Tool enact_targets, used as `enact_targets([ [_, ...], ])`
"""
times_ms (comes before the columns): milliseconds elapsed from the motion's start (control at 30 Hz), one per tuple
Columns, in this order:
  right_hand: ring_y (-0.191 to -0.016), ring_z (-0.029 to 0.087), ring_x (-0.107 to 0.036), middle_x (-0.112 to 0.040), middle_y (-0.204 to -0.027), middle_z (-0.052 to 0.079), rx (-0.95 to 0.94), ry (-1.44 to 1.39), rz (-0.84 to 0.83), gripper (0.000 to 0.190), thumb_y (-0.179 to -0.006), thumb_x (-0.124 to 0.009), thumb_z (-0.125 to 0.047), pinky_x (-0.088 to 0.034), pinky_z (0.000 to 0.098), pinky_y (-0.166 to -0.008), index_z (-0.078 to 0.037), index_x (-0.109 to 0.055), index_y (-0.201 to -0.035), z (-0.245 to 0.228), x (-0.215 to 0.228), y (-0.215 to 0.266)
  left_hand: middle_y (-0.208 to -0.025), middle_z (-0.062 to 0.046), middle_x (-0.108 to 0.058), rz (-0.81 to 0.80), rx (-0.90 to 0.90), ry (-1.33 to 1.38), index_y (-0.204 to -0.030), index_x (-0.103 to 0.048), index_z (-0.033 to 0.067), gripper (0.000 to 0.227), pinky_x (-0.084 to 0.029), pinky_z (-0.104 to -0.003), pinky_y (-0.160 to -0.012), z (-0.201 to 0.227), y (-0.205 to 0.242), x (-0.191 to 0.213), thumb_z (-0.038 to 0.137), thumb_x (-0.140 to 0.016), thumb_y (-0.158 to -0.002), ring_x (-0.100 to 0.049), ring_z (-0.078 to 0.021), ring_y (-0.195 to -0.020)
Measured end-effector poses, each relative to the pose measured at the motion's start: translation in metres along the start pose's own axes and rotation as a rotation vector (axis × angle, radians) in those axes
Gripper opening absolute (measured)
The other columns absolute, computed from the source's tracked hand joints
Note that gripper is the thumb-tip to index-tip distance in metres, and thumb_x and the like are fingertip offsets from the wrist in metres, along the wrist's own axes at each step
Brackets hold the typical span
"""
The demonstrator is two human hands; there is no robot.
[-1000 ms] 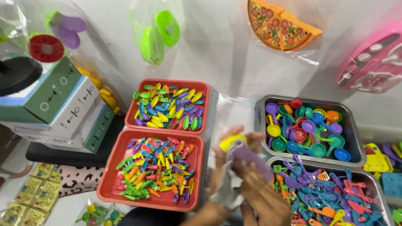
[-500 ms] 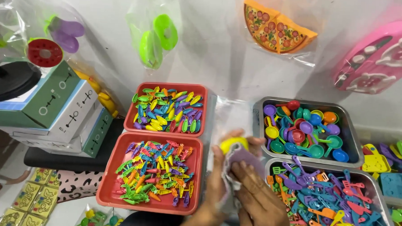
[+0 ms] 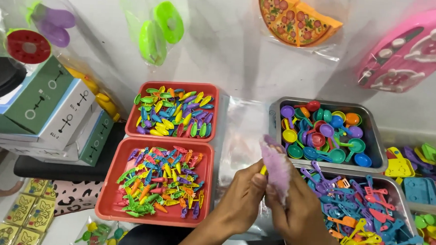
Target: The person wipes small plastic toys with a cloth, picking them from trays and placing them on a surface. They handle various toy shapes and colors, including a yellow toy, a red pacifier, and a blue fork, wiping each with a purple cloth.
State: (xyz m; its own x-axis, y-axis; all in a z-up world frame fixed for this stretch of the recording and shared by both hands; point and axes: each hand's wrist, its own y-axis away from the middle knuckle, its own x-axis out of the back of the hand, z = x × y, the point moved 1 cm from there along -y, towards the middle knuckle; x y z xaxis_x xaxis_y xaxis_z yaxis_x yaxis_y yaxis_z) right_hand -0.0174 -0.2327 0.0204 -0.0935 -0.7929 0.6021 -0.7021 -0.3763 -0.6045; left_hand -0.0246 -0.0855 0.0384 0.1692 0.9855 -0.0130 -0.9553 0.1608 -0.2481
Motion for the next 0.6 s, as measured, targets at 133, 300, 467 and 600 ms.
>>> enact_targets([
  [133,-0.059,0.02,-0.06,-0.072,-0.095,0.011,-0.058,-0.033,0.073,0.034,-0.072,-0.064,0.004,-0.048,0.0293,-0.054,0.001,-0.07,-0.105,0.005,0.005,-0.002,-0.072,-0.001,-0.054,-0.017,0.294,0.052,-0.121,-0.066,0.004,0.083,-0.036,-0.028,-0.052,-0.03,0.003,0.003,0.062,-0.011,-0.098,-0.044,-0.0097,-0.058],
  [300,-0.128,0.038,-0.065,-0.062,-0.14,0.026,0.06,0.029,0.055,0.058,-0.067,-0.058,0.01,-0.051,0.04,-0.106,0.01,-0.062,-0.125,-0.004,0.003,-0.002,-0.085,-0.006,-0.062,0.037,0.221,0.446,-0.12,-0.06,-0.0011,0.053,-0.037,-0.022,-0.057,-0.036,0.003,0.008,0.047,-0.046,-0.102,-0.05,-0.0068,-0.066],
  [467,-0.134,0.042,-0.06,-0.06,-0.139,0.03,0.103,0.059,0.036,0.049,-0.067,-0.06,0.01,-0.047,0.0448,-0.114,0.013,-0.063,-0.116,-0.011,0.0,-0.004,-0.091,-0.012,-0.067,0.134,0.35,0.642,-0.105,-0.066,-0.0061,0.054,-0.045,-0.024,-0.065,-0.028,0.0,0.011,0.044,-0.045,-0.106,-0.057,-0.0106,-0.073],
  [600,-0.138,0.034,-0.058,-0.06,-0.145,0.019,0.12,0.126,-0.024,0.064,-0.065,-0.062,0.005,-0.046,0.043,-0.117,0.005,-0.063,-0.129,-0.014,-0.001,-0.002,-0.102,-0.016,-0.067,0.253,0.44,0.743,-0.106,-0.065,-0.0033,0.055,-0.049,-0.03,-0.075,-0.023,-0.002,0.012,0.047,-0.043,-0.104,-0.06,-0.0167,-0.084],
])
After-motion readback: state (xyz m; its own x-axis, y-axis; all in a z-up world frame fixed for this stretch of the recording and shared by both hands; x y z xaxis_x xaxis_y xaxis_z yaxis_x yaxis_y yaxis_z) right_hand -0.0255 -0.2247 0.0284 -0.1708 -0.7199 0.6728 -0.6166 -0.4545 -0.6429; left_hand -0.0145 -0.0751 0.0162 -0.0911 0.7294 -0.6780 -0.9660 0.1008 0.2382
